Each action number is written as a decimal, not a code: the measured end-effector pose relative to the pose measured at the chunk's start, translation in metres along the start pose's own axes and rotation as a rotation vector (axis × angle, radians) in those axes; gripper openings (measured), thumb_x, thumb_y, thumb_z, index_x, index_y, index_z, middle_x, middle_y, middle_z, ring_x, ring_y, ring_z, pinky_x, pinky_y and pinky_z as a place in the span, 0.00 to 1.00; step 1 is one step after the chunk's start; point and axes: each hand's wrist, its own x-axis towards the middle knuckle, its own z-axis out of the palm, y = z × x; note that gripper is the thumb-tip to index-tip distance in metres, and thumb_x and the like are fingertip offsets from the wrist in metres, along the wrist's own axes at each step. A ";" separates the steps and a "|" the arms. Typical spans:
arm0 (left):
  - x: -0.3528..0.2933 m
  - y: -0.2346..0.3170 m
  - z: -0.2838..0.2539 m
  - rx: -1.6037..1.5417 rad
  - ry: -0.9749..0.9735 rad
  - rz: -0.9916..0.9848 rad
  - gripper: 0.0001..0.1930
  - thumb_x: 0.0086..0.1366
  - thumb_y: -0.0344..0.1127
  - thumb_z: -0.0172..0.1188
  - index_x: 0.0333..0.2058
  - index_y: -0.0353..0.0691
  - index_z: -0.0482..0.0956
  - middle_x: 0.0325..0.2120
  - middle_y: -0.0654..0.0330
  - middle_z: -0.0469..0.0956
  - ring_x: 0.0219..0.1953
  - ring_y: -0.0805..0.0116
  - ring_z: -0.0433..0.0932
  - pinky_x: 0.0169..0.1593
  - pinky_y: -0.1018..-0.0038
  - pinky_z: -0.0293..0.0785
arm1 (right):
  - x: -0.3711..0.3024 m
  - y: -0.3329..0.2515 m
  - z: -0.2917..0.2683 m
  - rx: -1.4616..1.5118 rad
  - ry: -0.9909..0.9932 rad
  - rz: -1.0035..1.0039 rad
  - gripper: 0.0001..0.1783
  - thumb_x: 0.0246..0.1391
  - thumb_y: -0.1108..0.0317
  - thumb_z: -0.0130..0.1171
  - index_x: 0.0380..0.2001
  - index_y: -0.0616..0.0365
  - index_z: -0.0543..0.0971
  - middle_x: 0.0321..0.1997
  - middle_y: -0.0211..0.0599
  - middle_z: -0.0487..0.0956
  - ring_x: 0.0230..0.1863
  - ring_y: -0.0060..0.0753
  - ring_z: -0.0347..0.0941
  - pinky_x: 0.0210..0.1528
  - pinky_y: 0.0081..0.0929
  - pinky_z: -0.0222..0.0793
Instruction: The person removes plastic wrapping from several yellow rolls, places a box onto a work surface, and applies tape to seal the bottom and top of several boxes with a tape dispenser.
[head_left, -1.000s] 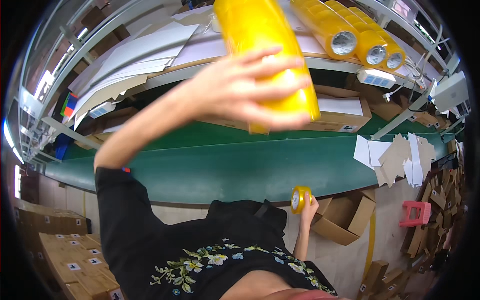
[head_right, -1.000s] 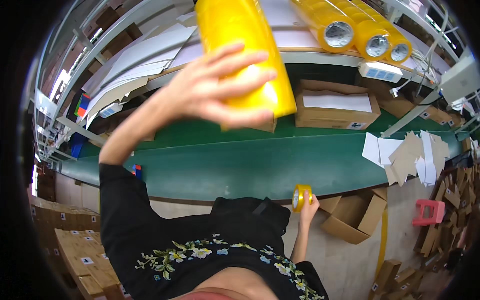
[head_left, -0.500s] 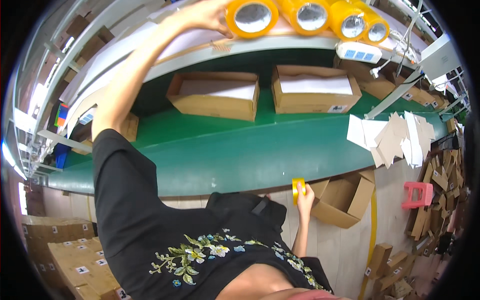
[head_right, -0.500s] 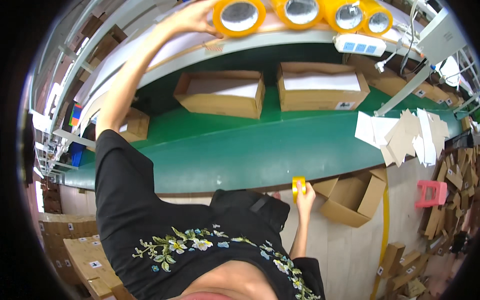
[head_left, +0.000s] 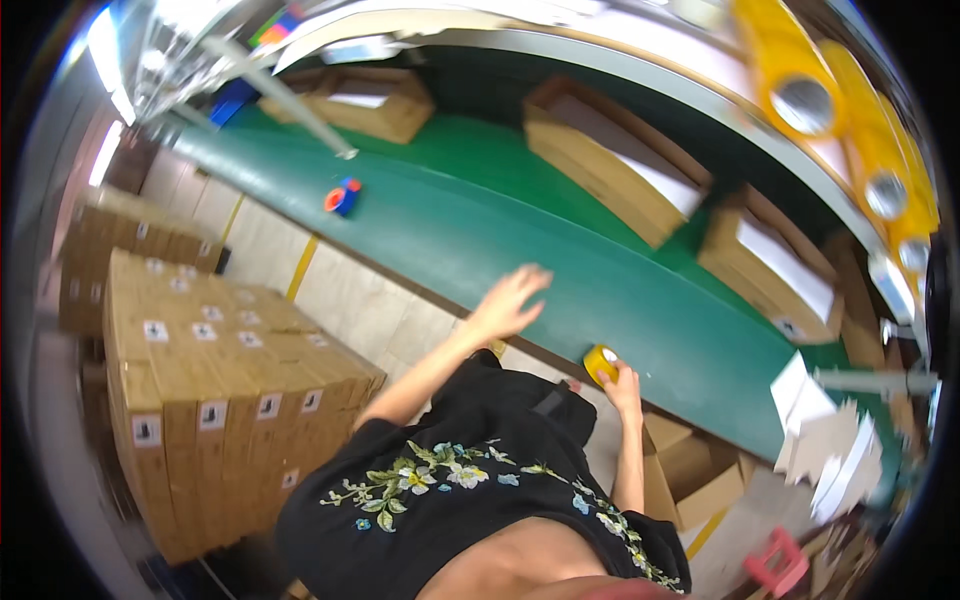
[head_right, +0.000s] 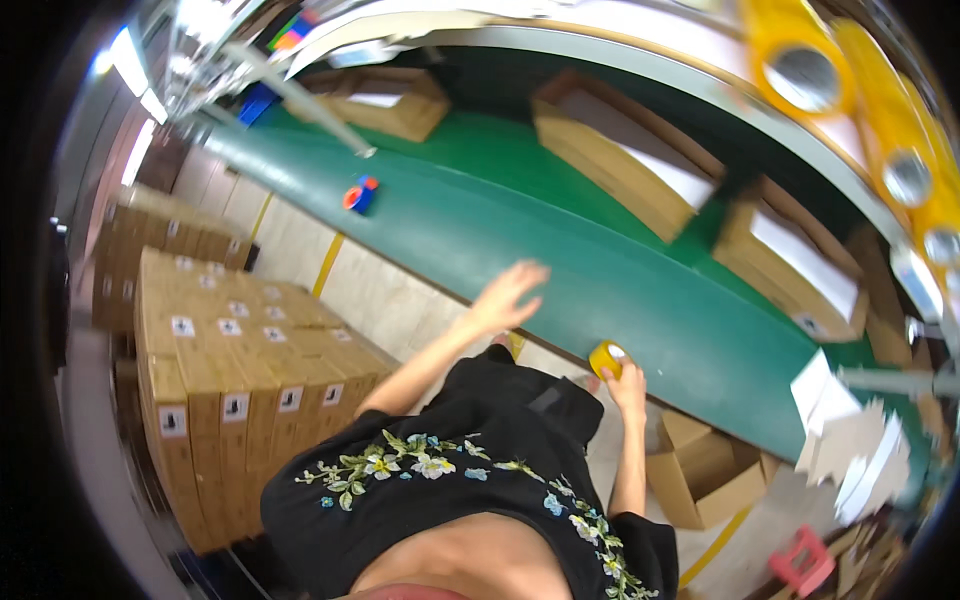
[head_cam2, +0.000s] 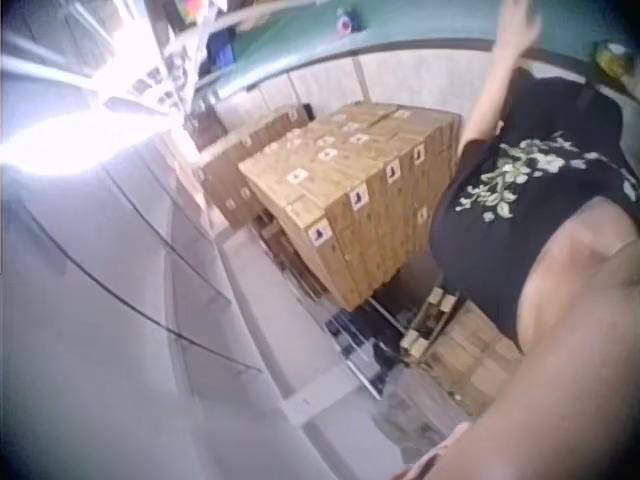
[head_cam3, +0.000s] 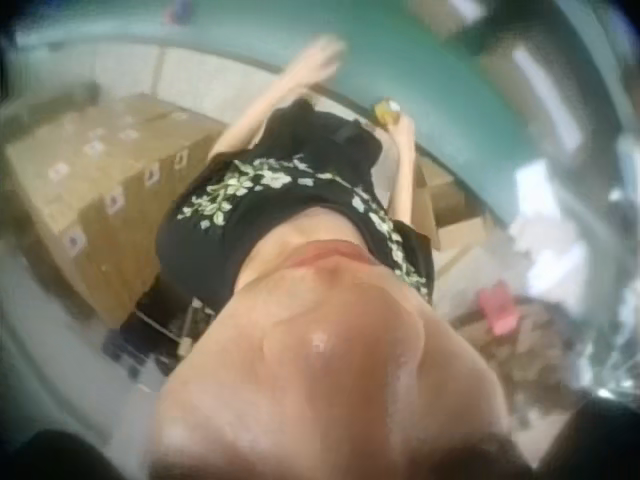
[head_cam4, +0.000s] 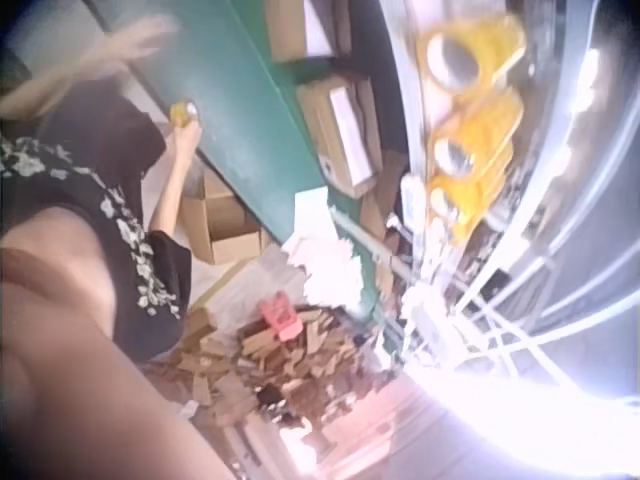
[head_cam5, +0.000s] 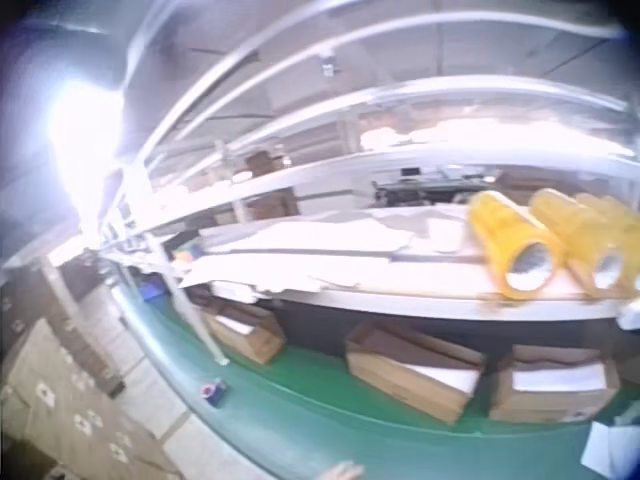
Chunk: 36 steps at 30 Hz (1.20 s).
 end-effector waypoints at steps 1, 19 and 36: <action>-0.063 -0.032 0.017 -0.124 -0.132 -0.241 0.23 0.53 0.36 0.58 0.49 0.41 0.69 0.49 0.49 0.67 0.51 0.50 0.67 0.51 0.60 0.67 | 0.002 -0.014 0.006 -0.176 0.026 -0.034 0.22 0.43 0.56 0.63 0.36 0.62 0.78 0.35 0.50 0.79 0.42 0.51 0.74 0.48 0.40 0.66; -0.503 -0.300 -0.016 -1.011 0.503 -1.739 0.20 0.59 0.45 0.53 0.43 0.36 0.69 0.25 0.57 0.75 0.21 0.69 0.74 0.20 0.75 0.67 | 0.083 -0.639 0.042 -0.391 0.422 -1.465 0.25 0.39 0.79 0.59 0.46 0.59 0.72 0.48 0.50 0.73 0.53 0.52 0.67 0.56 0.38 0.62; -0.194 -0.495 -0.282 -0.209 0.094 -0.658 0.26 0.54 0.40 0.60 0.51 0.41 0.66 0.48 0.51 0.66 0.46 0.46 0.70 0.47 0.59 0.69 | 0.190 -0.693 0.153 -0.072 1.250 -1.021 0.05 0.52 0.76 0.54 0.31 0.68 0.76 0.35 0.47 0.78 0.35 0.35 0.75 0.39 0.27 0.70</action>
